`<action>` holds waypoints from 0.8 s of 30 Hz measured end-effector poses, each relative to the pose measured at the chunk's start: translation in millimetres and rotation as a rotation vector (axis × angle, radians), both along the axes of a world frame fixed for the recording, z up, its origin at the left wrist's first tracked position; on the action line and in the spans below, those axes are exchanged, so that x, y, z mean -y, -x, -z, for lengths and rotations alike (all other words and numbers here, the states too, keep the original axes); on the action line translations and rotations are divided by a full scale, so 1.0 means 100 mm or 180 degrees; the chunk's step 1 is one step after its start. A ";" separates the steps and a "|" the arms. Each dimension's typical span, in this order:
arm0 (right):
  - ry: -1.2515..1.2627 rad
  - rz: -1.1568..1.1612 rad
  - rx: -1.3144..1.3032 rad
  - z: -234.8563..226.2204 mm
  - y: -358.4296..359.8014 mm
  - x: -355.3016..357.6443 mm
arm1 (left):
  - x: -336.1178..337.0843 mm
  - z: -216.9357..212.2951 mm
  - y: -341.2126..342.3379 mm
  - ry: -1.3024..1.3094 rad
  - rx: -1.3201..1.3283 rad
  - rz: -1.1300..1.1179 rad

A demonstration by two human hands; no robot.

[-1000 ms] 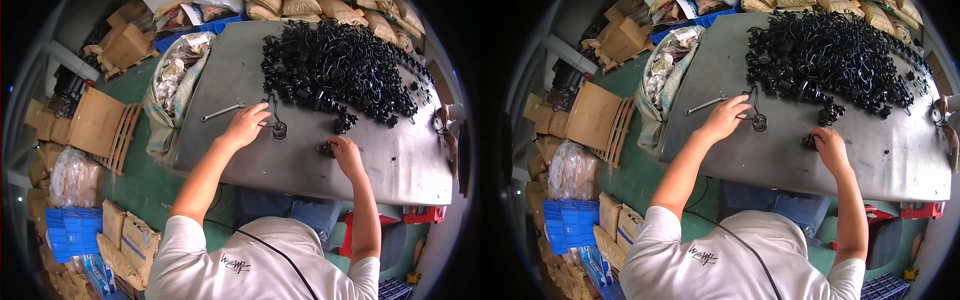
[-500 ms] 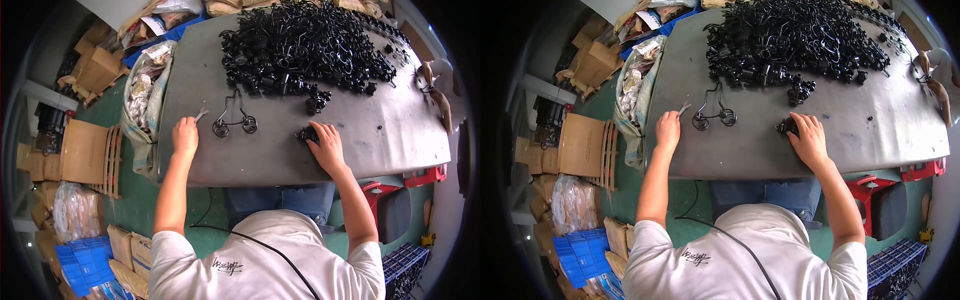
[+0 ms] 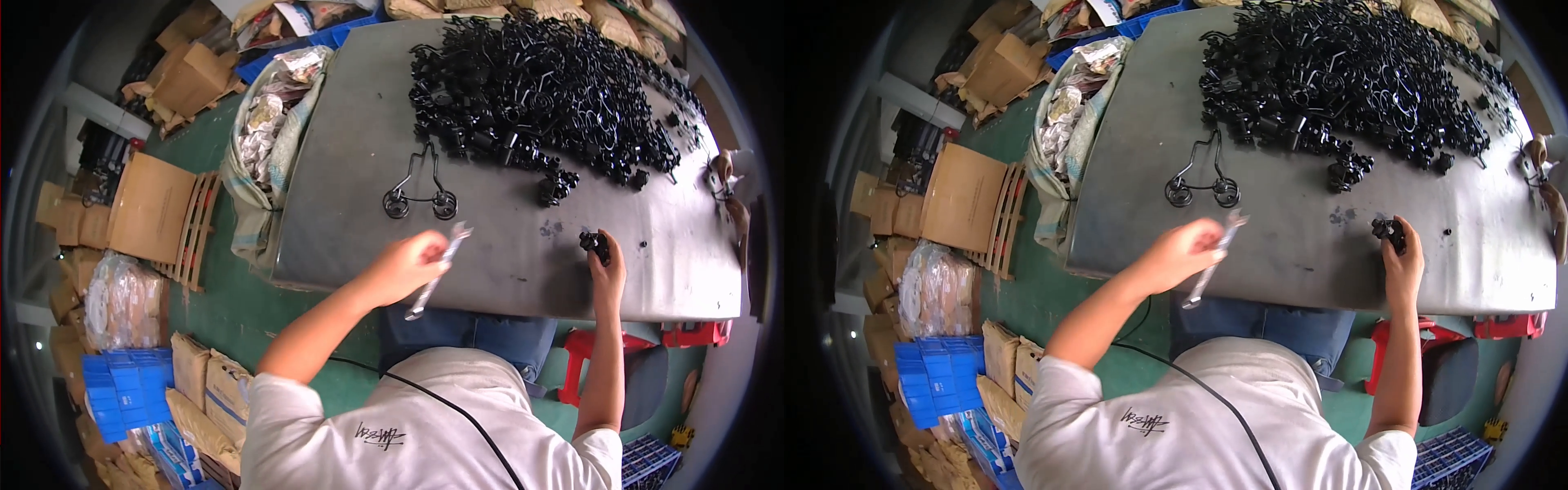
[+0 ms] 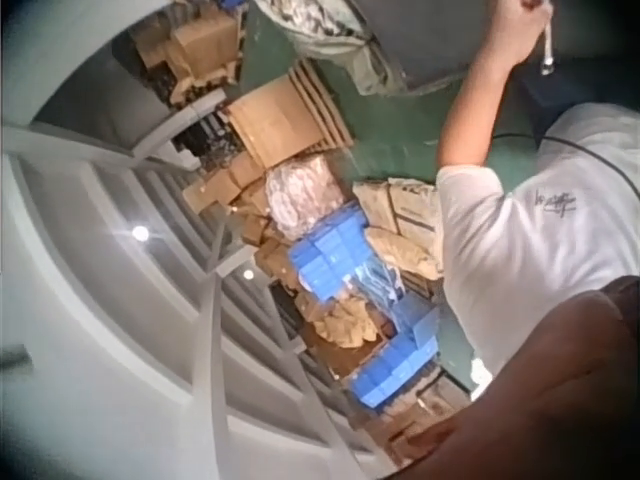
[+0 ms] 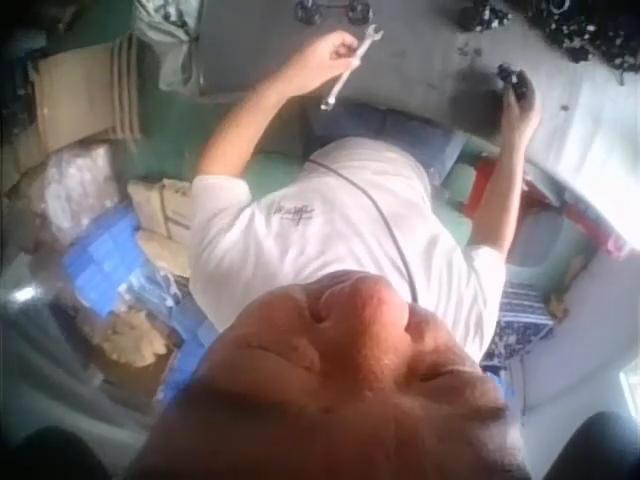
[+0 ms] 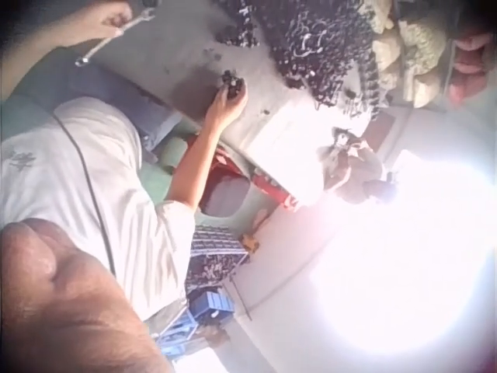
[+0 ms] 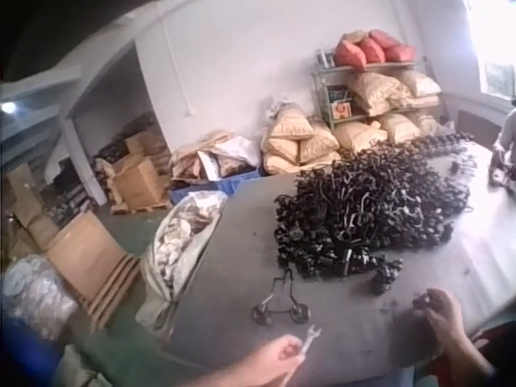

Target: Assembling black metal bicycle components at a workbench in a manufacturing workshop.

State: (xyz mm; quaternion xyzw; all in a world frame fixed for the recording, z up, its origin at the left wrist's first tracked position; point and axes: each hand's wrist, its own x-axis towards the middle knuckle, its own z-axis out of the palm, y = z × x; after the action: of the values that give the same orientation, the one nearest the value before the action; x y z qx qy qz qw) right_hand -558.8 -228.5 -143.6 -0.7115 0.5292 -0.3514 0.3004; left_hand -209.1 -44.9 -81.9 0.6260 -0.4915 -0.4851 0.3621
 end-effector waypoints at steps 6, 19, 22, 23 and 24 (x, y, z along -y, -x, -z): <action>-0.0079 0.0256 0.1042 -0.11 -0.15 -0.18 | 1.37 0.56 0.98 0.0095 -0.0526 -0.0412; -0.0169 -0.1269 0.0466 -0.40 -0.87 -0.60 | 0.72 0.31 -0.22 0.1422 0.3787 -0.0843; -0.0146 -0.1303 0.0068 -0.18 -1.13 -0.50 | 0.65 0.26 -0.25 0.1168 0.3838 -0.0894; -0.0151 -0.1311 0.0075 -0.11 -1.17 -0.48 | 0.60 0.26 -0.27 0.1179 0.3973 -0.0929; 0.0516 -0.1376 -0.0200 -0.05 -1.19 -0.47 | 0.57 0.25 -0.27 0.1194 0.4103 -0.0961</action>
State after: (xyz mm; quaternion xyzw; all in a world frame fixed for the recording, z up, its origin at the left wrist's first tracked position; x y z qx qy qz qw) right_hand -439.8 -181.2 -138.5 -0.8407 0.3436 -0.2979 0.2939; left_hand -182.0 -101.6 -106.9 0.7780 -0.5919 0.1332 0.1633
